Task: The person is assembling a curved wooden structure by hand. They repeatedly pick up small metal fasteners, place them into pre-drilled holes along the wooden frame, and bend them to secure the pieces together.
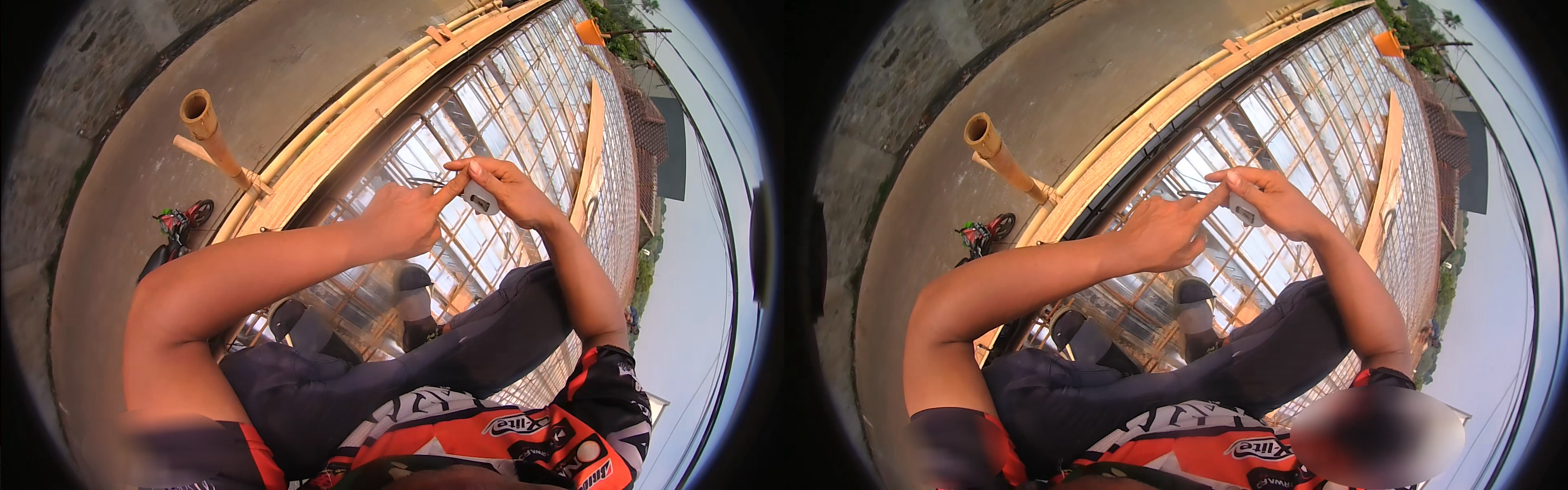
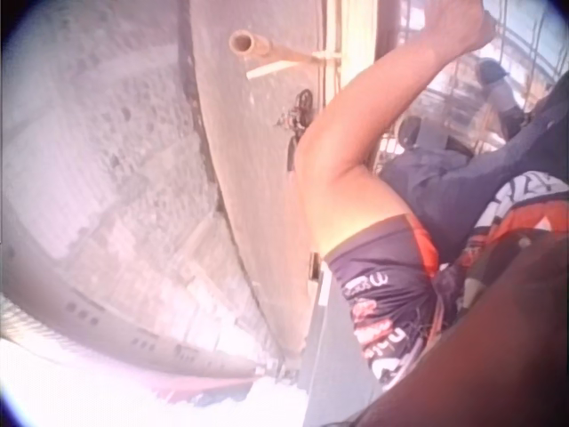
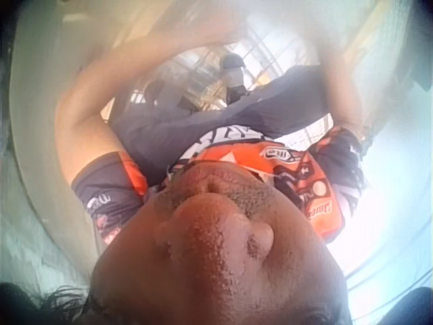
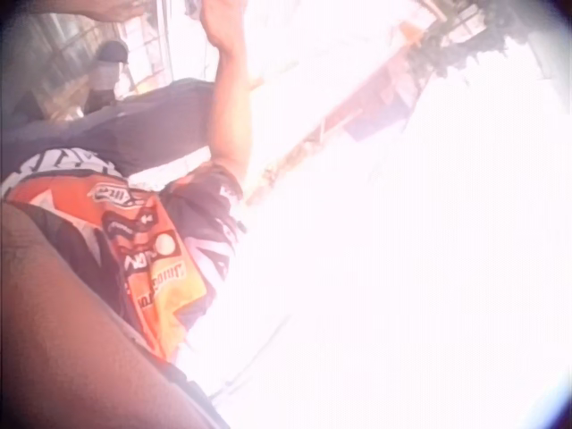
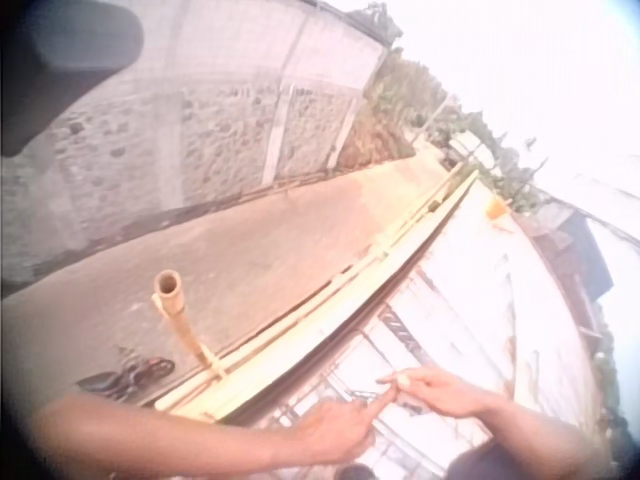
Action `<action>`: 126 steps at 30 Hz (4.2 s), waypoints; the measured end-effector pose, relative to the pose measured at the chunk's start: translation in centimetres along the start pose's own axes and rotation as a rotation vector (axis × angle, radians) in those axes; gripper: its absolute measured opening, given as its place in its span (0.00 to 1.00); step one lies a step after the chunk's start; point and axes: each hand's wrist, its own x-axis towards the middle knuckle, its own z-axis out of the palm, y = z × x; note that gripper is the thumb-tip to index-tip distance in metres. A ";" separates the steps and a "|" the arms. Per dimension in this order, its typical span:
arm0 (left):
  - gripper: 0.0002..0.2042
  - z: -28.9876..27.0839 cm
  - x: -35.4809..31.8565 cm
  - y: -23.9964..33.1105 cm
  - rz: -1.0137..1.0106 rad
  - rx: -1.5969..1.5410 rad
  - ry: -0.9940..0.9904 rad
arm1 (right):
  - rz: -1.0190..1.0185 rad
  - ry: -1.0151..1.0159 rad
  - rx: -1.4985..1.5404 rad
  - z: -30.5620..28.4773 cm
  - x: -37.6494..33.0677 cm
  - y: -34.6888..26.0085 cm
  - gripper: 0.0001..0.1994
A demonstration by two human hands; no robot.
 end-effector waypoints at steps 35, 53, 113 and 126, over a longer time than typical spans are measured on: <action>0.40 2.2 0.4 -3.0 -0.153 -1.147 -0.198 | -0.147 0.197 -0.692 1.5 -1.0 1.6 0.09; 0.44 0.5 0.2 0.0 -0.119 -1.225 -0.259 | -0.449 0.394 -0.912 0.8 -2.9 1.4 0.09; 0.16 -1.5 2.8 1.0 -0.269 -0.828 0.043 | -0.188 0.251 -0.563 0.8 -4.3 2.6 0.25; 0.32 -14.5 -0.8 -7.3 -0.311 -0.725 0.326 | 0.260 0.037 -0.154 -6.6 -2.1 10.4 0.14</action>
